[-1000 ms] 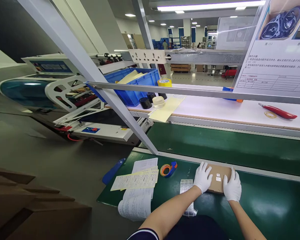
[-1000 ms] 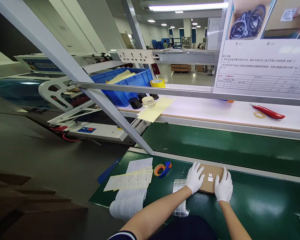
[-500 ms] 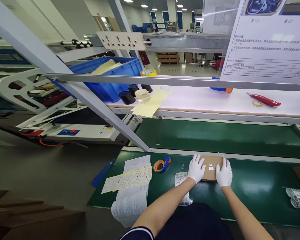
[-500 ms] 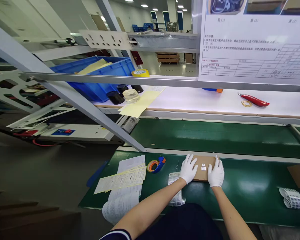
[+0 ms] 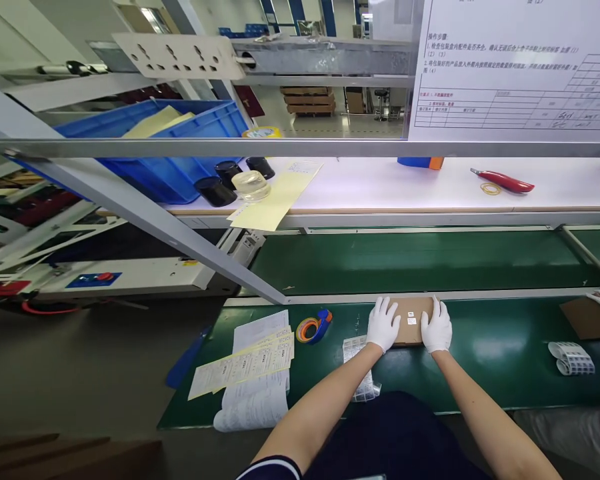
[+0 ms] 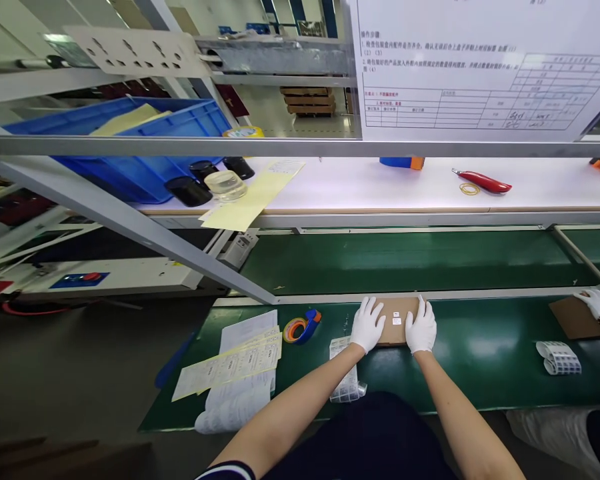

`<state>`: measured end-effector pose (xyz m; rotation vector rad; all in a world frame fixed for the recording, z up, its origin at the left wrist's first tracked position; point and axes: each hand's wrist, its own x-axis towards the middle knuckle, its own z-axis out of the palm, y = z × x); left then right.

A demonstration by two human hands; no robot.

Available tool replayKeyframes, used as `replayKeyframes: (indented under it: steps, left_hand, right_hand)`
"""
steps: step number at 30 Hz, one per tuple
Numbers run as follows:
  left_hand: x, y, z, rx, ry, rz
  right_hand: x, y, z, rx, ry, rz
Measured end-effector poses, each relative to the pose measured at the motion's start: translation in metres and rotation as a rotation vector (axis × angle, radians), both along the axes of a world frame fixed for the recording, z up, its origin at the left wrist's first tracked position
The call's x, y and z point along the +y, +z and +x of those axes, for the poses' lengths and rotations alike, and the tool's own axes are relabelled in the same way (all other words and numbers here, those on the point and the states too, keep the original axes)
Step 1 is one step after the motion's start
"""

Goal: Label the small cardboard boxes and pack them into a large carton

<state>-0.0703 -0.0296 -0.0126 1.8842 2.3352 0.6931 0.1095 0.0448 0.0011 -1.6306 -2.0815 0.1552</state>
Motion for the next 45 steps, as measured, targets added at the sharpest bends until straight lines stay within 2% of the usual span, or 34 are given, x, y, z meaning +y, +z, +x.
replayKeyframes:
  steps: [11,17,24,26,29,33,35,37,40,43,45]
  left_hand:
    - [0.0,0.002,0.0,-0.028,0.008,-0.011]
    - [0.0,-0.002,0.0,-0.015,0.008,0.009]
    - [0.0,0.004,-0.001,-0.026,0.0,-0.002]
    - [0.001,0.004,-0.002,-0.023,0.004,-0.012]
    - [0.002,0.004,-0.002,-0.017,0.001,-0.02]
    - [0.003,0.003,0.001,-0.016,0.012,-0.023]
    - [0.003,0.003,0.001,-0.015,0.021,-0.027]
    - [0.003,0.004,0.002,-0.01,0.022,-0.033]
    - [0.003,0.006,0.001,-0.007,0.022,-0.041]
    - [0.002,0.008,0.001,-0.008,0.019,-0.038]
    - [0.003,0.009,0.001,-0.01,0.011,-0.037]
  right_hand:
    - [0.001,-0.006,0.001,0.021,0.014,-0.009]
    - [0.002,-0.004,0.002,0.001,0.005,0.0]
    - [0.0,0.001,0.002,0.019,0.034,-0.041]
    - [0.014,0.008,0.015,0.025,0.114,-0.057]
    - [0.054,0.023,0.057,-0.021,0.225,-0.027]
    - [0.114,0.039,0.127,-0.177,0.245,0.01]
    - [0.126,0.039,0.147,-0.201,0.282,-0.005]
    - [0.118,0.036,0.154,-0.201,0.303,-0.005]
    - [0.078,0.032,0.152,-0.207,0.32,-0.014]
    - [0.039,0.037,0.158,-0.22,0.392,-0.09]
    - [0.031,0.043,0.177,-0.208,0.402,-0.129]
